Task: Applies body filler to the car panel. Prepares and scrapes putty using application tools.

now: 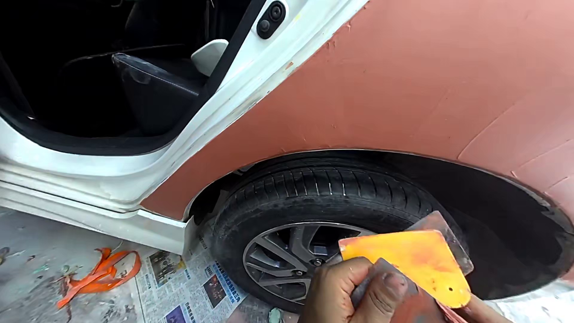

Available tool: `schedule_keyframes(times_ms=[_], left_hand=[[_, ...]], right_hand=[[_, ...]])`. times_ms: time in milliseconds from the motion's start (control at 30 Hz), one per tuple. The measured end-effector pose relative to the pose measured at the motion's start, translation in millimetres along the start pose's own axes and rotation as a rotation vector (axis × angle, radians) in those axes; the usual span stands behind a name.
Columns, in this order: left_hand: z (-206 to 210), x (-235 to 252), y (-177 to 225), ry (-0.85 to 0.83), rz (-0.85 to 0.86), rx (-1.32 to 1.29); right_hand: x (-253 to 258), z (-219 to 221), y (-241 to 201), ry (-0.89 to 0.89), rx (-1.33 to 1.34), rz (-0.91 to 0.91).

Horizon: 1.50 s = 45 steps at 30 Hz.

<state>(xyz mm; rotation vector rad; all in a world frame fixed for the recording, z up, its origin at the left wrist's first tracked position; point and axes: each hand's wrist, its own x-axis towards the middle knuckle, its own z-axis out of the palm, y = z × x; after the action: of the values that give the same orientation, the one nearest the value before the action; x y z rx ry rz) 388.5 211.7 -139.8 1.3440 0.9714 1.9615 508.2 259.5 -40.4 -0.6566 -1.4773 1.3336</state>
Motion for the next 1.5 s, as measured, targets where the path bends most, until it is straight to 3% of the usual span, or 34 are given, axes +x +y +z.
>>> schedule_keyframes(times_ms=[33,100,267,500,633,800,900,1067,1200,1333,1500], left_hand=[[-1,1,0,0.020,-0.001,-0.008],[-6,2,1,0.041,0.025,-0.012],[-5,0,-1,0.039,0.057,0.014],[2,3,-5,0.258,-0.004,-0.015],[2,4,-6,0.287,-0.048,-0.013],[7,2,-7,0.277,-0.018,-0.048],[-7,7,-11,0.207,0.076,0.034],[-36,11,-10,0.155,0.094,0.239],[-49,15,-13,0.074,0.127,0.224],[-50,19,-13,0.021,0.170,0.232],[-52,21,-18,-0.012,0.219,0.253]], right_hand=[[-2,-38,43,-0.225,-0.080,-0.172],[-2,-68,72,-0.389,-0.148,-0.233],[-6,-70,75,-0.400,-0.133,-0.241],[-23,-68,81,-0.392,-0.053,-0.244],[-34,-69,109,-0.456,0.005,-0.314],[-32,-55,88,-0.322,0.230,-0.187],[-20,-73,79,-0.187,0.277,-0.246],[-3,-107,61,0.199,0.348,-0.317],[3,-128,57,0.252,0.445,-0.355],[17,-147,60,0.317,0.273,-0.516],[48,-177,59,0.253,-0.099,-0.746]])
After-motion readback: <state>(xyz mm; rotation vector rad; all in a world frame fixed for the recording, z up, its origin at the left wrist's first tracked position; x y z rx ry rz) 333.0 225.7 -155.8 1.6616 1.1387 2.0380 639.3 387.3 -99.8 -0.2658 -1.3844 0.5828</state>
